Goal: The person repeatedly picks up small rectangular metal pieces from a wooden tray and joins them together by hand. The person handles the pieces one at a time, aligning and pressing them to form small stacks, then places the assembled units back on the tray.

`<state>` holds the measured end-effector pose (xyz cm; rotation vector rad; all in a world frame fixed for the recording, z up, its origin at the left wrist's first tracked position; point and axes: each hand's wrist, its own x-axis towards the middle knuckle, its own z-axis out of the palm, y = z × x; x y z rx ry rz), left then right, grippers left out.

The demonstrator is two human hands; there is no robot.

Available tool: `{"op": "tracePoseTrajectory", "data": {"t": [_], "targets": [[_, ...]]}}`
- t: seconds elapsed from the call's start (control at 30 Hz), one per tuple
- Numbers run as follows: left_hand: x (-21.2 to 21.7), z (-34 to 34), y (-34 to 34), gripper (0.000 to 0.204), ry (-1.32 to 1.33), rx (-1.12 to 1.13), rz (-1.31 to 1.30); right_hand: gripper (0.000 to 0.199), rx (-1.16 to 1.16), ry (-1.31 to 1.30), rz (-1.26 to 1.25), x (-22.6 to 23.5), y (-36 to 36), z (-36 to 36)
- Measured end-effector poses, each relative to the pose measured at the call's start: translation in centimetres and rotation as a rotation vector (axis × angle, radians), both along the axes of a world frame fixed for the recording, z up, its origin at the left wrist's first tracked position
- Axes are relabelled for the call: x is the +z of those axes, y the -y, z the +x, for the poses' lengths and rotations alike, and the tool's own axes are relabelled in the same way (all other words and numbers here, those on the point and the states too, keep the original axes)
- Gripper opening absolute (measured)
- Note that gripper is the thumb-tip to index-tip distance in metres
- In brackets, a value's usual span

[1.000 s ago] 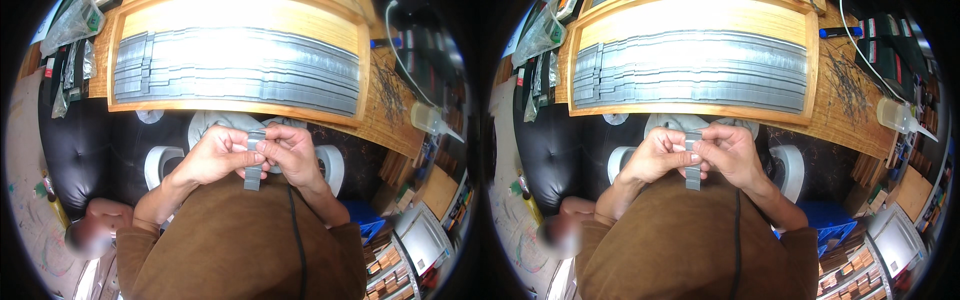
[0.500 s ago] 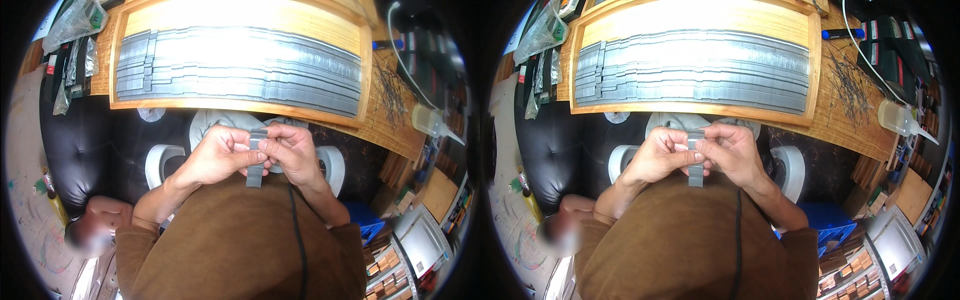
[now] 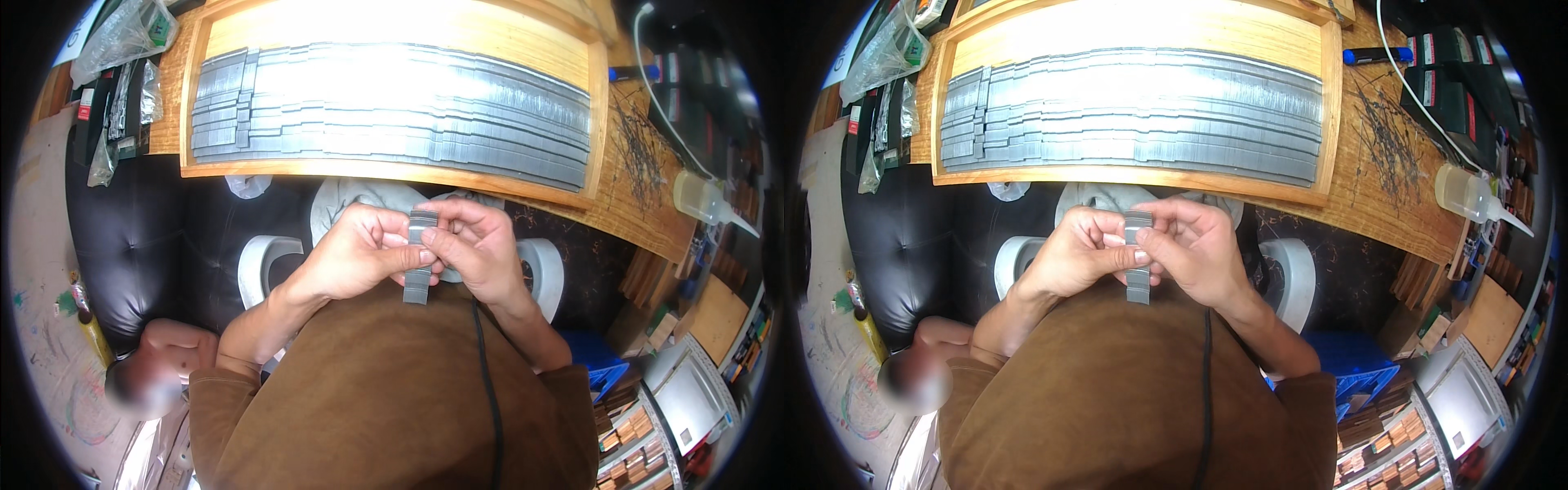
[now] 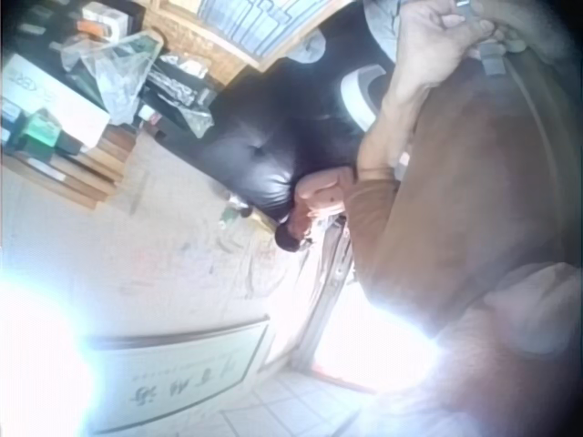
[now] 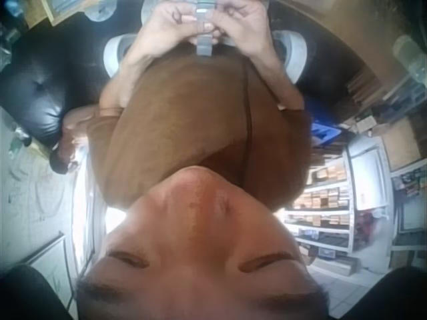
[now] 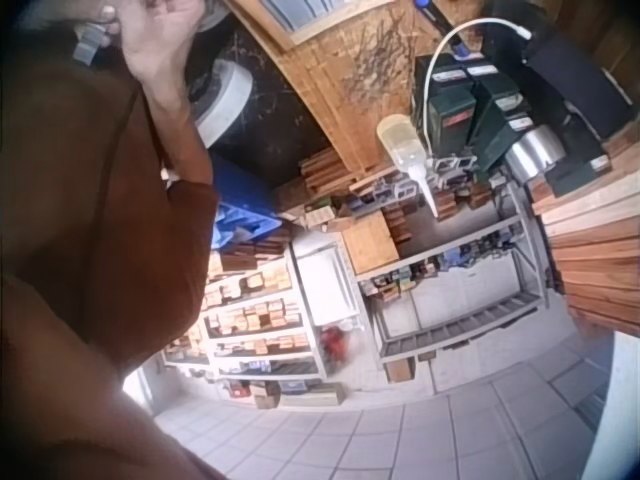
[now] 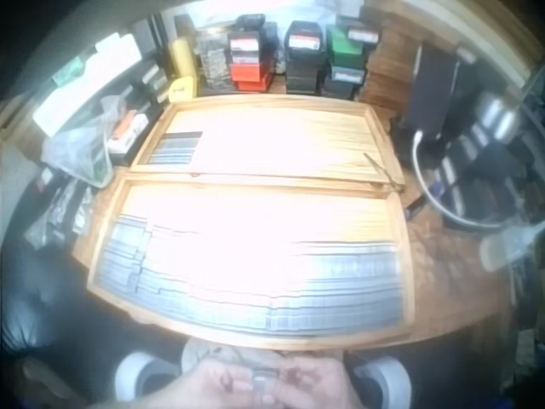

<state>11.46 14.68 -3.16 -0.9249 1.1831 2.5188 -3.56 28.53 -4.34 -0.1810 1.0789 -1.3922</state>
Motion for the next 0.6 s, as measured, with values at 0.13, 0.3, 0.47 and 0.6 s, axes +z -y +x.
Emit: {"op": "tracePoseTrajectory", "data": {"t": [0.13, 0.3, 0.47, 0.6], "targets": [[-0.3, 0.2, -0.3, 0.017, -0.012, -0.008, -0.030, 0.024, -0.011, -0.095, -0.030, -0.6, -0.1, 0.4], [-0.2, 0.1, -0.2, 0.018, -0.013, -0.049, -0.039, 0.027, 0.021, -0.129, -0.028, -0.9, -0.2, 0.3], [-0.4, 0.1, -0.2, 0.018, -0.005, -0.045, 0.010, 0.029, 0.021, -0.155, 0.000, -1.1, -0.1, 0.3], [-0.4, 0.1, -0.3, 0.018, -0.002, -0.045, 0.008, 0.028, 0.022, -0.142, 0.005, -1.0, -0.2, 0.3]]}}
